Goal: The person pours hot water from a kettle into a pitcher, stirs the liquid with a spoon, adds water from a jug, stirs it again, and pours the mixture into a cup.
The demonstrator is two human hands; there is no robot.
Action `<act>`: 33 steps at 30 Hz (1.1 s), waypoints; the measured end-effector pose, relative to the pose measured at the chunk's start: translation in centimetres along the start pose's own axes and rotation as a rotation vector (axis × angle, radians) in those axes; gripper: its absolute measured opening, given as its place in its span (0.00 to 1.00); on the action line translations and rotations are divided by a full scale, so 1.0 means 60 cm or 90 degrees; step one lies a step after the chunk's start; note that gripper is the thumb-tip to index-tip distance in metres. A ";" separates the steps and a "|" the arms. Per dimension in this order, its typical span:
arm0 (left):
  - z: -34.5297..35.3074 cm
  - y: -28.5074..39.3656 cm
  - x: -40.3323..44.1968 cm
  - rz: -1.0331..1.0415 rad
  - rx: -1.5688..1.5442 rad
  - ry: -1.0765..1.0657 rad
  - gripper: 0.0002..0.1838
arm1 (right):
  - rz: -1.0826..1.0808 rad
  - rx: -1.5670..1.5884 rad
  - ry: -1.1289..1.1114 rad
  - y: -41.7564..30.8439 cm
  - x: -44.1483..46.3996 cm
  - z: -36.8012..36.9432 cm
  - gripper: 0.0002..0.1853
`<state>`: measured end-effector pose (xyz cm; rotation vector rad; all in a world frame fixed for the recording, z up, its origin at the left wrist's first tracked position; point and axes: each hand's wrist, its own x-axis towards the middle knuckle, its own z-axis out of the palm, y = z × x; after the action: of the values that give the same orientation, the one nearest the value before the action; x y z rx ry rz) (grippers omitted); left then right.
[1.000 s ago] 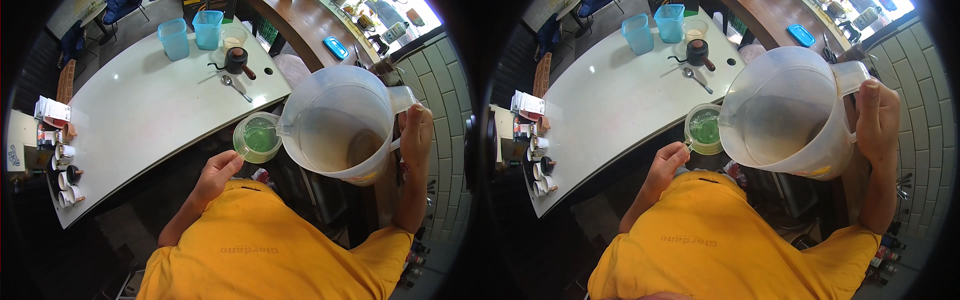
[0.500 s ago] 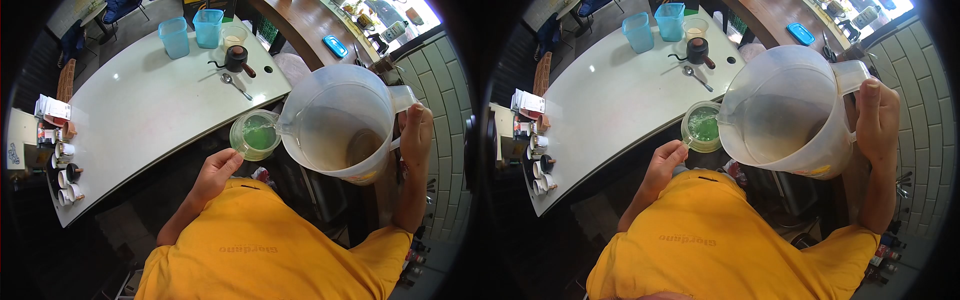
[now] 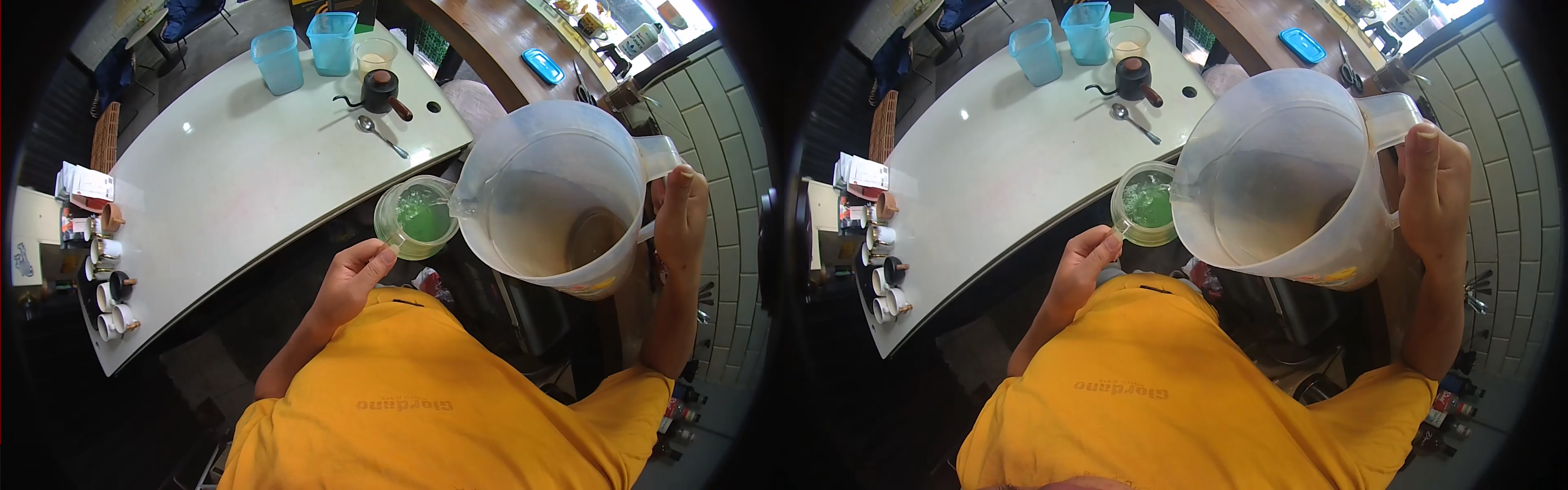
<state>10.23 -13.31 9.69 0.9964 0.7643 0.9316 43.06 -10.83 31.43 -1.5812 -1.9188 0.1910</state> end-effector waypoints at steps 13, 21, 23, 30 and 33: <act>0.012 0.005 0.003 -0.029 -0.007 0.003 0.12 | 0.007 -0.003 0.018 0.011 -0.013 -0.009 0.30; 0.019 0.004 0.008 -0.034 -0.013 -0.009 0.12 | 0.024 -0.009 0.013 0.031 -0.022 -0.023 0.30; 0.020 0.003 0.010 -0.038 -0.008 -0.010 0.12 | 0.028 -0.015 0.011 0.034 -0.024 -0.026 0.30; 0.025 0.001 0.016 -0.034 -0.003 -0.017 0.12 | 0.026 -0.017 0.012 0.022 -0.028 -0.026 0.30; 0.026 -0.003 0.019 -0.030 0.001 -0.018 0.12 | 0.021 -0.020 0.008 0.025 -0.031 -0.028 0.29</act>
<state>12.13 -12.87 9.94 0.9873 0.7612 0.8750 45.35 -12.59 31.34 -1.6319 -1.8948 0.1657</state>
